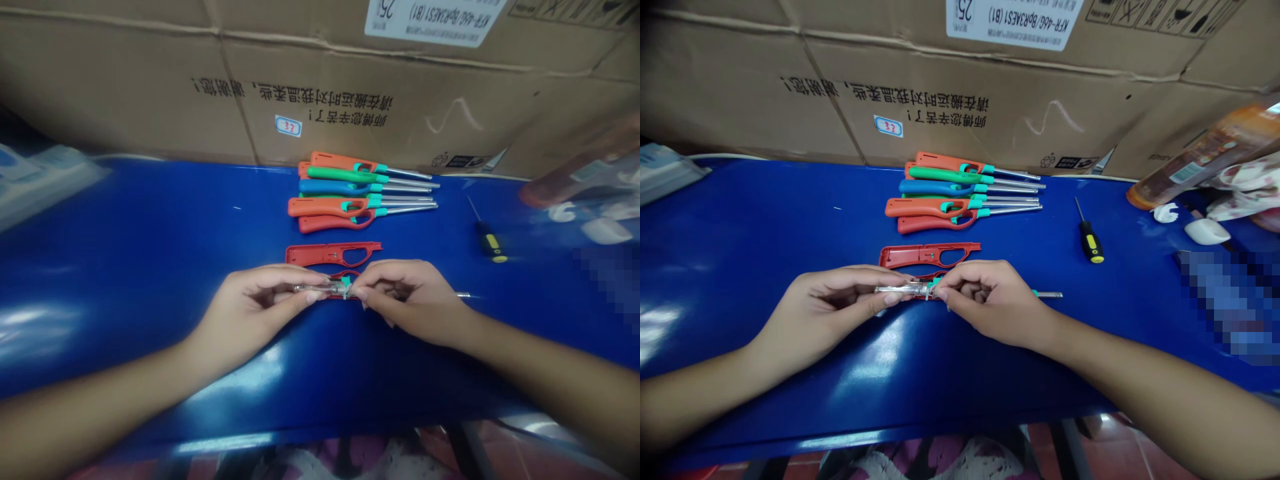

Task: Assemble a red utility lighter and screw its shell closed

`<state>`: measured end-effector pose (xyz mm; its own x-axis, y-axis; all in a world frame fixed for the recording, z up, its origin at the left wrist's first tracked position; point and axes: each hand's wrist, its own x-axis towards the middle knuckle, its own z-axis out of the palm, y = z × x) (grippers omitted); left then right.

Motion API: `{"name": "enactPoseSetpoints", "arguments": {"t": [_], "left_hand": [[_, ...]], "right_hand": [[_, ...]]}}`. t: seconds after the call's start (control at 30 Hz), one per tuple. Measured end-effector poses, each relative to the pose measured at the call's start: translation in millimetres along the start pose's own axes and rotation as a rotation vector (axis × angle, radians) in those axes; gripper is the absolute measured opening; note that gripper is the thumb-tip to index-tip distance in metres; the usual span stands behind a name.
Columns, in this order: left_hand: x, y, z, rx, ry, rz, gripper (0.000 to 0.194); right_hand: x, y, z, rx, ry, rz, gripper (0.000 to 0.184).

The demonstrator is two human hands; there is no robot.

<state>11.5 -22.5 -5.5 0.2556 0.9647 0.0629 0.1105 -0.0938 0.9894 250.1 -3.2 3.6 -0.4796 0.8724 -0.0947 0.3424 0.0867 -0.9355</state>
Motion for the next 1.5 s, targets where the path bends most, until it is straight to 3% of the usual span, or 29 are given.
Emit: {"name": "enactPoseSetpoints", "arguments": {"t": [0.27, 0.5, 0.6, 0.8, 0.87, 0.97, 1.13, 1.3, 1.5], "left_hand": [[-1, 2, 0.3, -0.073, -0.007, -0.057, 0.016], [-2, -1, 2.5, -0.108, -0.045, -0.133, 0.017], [-2, 0, -1.5, -0.022, -0.063, -0.075, 0.017], [7, -2, -20.7, 0.392, -0.068, 0.283, 0.019], [10, -3, -24.4, 0.447, -0.111, 0.345, 0.022], [12, -6, -25.6, 0.470, -0.161, 0.355, 0.025], [14, -11, -25.6, 0.489, -0.136, 0.348, 0.024], [16, -11, -25.6, 0.445, -0.123, 0.323, 0.023], [18, -12, -25.2, 0.458, -0.104, 0.323, 0.024]], "right_hand": [[0, 0, 2, -0.025, 0.007, -0.020, 0.017], [1, 5, 1, -0.199, 0.042, -0.205, 0.016], [0, 7, -1, -0.242, 0.042, -0.276, 0.015], [-4, 6, -6, -0.350, 0.033, -0.336, 0.021], [-4, 6, -7, -0.355, 0.034, -0.323, 0.022], [-4, 6, -8, -0.355, 0.051, -0.312, 0.021], [-4, 7, -10, -0.412, 0.094, -0.365, 0.019], [-4, 11, -14, -0.677, 0.114, -0.423, 0.025], [-2, 17, -13, -0.947, 0.027, -0.388, 0.042]]}}
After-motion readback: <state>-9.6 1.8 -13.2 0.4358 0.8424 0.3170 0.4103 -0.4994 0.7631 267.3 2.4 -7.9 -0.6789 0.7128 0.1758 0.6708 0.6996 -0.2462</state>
